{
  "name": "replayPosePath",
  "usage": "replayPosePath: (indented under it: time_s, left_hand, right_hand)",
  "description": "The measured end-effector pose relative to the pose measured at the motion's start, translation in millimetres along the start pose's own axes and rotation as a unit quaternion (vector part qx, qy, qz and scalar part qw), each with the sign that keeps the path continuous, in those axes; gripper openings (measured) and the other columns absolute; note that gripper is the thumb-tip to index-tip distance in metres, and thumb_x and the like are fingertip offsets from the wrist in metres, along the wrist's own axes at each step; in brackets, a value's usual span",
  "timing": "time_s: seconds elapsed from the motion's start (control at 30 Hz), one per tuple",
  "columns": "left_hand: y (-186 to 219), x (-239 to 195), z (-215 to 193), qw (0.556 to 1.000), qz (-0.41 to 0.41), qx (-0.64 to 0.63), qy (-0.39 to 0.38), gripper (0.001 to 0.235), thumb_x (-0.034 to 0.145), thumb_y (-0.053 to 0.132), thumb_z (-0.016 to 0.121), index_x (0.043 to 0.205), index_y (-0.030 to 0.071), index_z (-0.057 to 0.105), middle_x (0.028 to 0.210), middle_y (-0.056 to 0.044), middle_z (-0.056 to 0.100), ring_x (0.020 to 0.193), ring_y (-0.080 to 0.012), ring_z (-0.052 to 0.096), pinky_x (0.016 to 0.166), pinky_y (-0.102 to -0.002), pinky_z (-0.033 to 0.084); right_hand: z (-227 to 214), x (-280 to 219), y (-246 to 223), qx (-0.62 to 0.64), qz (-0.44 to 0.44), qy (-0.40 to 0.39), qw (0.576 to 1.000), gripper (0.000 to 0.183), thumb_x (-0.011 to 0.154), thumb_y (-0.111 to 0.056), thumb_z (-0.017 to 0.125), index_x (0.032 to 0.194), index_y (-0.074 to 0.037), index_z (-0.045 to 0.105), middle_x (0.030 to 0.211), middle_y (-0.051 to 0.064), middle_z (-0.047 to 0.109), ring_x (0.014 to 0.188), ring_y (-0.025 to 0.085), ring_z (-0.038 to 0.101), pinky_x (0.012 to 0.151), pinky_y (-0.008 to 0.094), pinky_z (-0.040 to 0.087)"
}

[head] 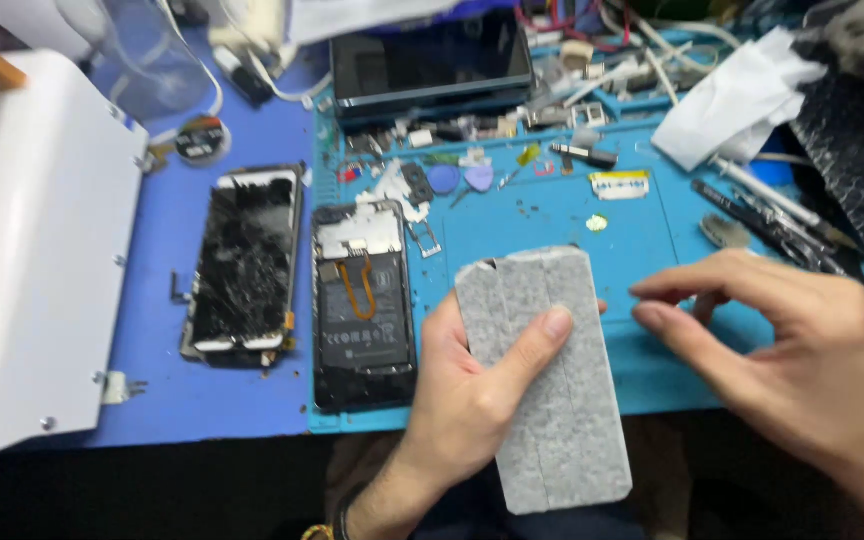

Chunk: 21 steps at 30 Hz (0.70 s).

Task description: Repairing a smartphone by cleaning components and manipulating small parts with tweezers

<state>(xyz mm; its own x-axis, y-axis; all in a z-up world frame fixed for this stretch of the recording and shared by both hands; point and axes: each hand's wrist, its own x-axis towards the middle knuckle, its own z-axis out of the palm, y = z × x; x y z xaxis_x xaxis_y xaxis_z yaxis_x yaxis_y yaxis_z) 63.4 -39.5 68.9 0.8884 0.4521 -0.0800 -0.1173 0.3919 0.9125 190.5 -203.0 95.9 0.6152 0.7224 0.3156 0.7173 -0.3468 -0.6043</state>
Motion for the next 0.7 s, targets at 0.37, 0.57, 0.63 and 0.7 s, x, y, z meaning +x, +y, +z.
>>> replayPosePath:
  time_s: [0.37, 0.57, 0.63, 0.7]
  left_hand:
    - [-0.2, -1.5, 0.8, 0.998, -0.063, -0.028, 0.007, 0.032, 0.089, 0.016, 0.075, 0.115, -0.003, 0.073, 0.104, -0.017, 0.083, 0.082, -0.0199, 0.076, 0.072, -0.037, 0.067]
    - [1.7, -1.2, 1.6, 0.997, -0.077, -0.019, 0.016, 0.033, 0.087, 0.017, 0.077, 0.113, -0.002, 0.075, 0.103, -0.017, 0.084, 0.083, -0.0199, 0.077, 0.072, -0.036, 0.067]
    - [1.5, -1.7, 1.7, 0.997, -0.072, -0.015, 0.017, 0.032, 0.087, 0.017, 0.076, 0.113, -0.001, 0.075, 0.103, -0.016, 0.084, 0.082, -0.0184, 0.077, 0.072, -0.035, 0.067]
    - [0.9, -1.7, 0.9, 0.997, -0.070, -0.020, 0.015, 0.034, 0.087, 0.017, 0.076, 0.115, -0.001, 0.074, 0.103, -0.016, 0.083, 0.084, -0.0205, 0.077, 0.073, -0.037, 0.067]
  right_hand:
    - [-0.5, 100.8, 62.9, -0.196, 0.099, -0.135, 0.966, 0.040, 0.085, -0.044, 0.077, 0.120, -0.026, 0.078, 0.111, 0.001, 0.072, 0.105, 0.021, 0.070, 0.094, 0.037, 0.052]
    - [0.0, 108.3, 65.7, -0.225, 0.136, -0.158, 0.952, 0.028, 0.081, -0.046, 0.082, 0.105, -0.031, 0.081, 0.116, -0.005, 0.072, 0.113, 0.017, 0.067, 0.094, 0.038, 0.051]
    - [-0.6, 111.1, 60.0, -0.231, 0.144, -0.167, 0.948, 0.024, 0.081, -0.046, 0.083, 0.100, -0.032, 0.082, 0.113, -0.005, 0.072, 0.111, 0.017, 0.067, 0.093, 0.038, 0.051]
    - [-0.6, 112.5, 51.6, -0.245, 0.176, -0.191, 0.934, 0.029, 0.084, -0.046, 0.079, 0.110, -0.032, 0.079, 0.121, -0.007, 0.071, 0.121, 0.015, 0.064, 0.098, 0.042, 0.052]
